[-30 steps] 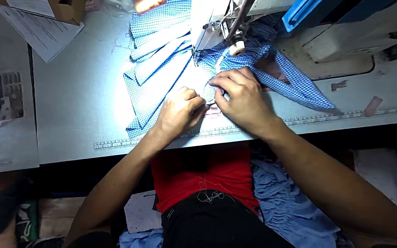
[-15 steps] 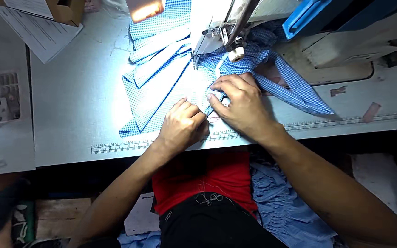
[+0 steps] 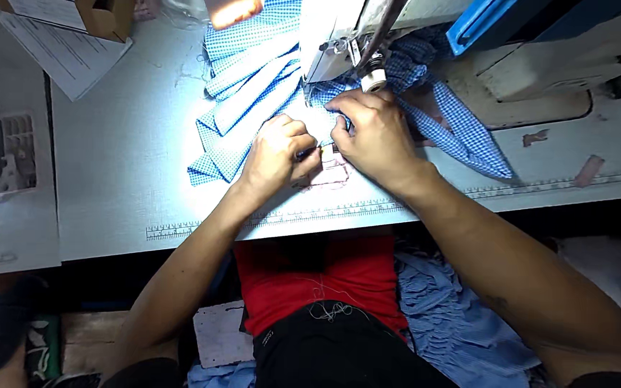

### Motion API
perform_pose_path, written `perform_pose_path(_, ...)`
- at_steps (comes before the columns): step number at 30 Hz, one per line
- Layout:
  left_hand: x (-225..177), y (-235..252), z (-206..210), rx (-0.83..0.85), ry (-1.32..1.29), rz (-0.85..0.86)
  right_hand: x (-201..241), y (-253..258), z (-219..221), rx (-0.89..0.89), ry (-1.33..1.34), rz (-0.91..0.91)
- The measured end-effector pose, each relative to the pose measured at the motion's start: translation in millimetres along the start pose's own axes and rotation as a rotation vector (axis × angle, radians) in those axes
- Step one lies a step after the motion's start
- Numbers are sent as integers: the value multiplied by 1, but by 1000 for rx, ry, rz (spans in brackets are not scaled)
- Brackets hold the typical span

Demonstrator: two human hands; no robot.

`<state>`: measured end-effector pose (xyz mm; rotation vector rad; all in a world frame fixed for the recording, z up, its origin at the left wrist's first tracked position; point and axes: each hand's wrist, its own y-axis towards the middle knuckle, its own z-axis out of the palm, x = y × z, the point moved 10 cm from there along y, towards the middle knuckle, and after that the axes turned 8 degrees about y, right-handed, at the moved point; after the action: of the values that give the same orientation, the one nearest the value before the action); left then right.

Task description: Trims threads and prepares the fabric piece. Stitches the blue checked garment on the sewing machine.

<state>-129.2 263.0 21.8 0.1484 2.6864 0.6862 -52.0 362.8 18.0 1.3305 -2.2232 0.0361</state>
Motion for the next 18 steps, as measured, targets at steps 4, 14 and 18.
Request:
perform_pose_path(4, 15, 7, 3, 31, -13, -74, -7, 9, 1, -25, -9, 12)
perform_pose_path(14, 36, 24, 7, 54, 60, -104, -16, 28, 1, -136, -81, 70)
perform_pose_path(18, 26, 24, 6, 80, 150, 44, -18, 34, 0, -183, -72, 80)
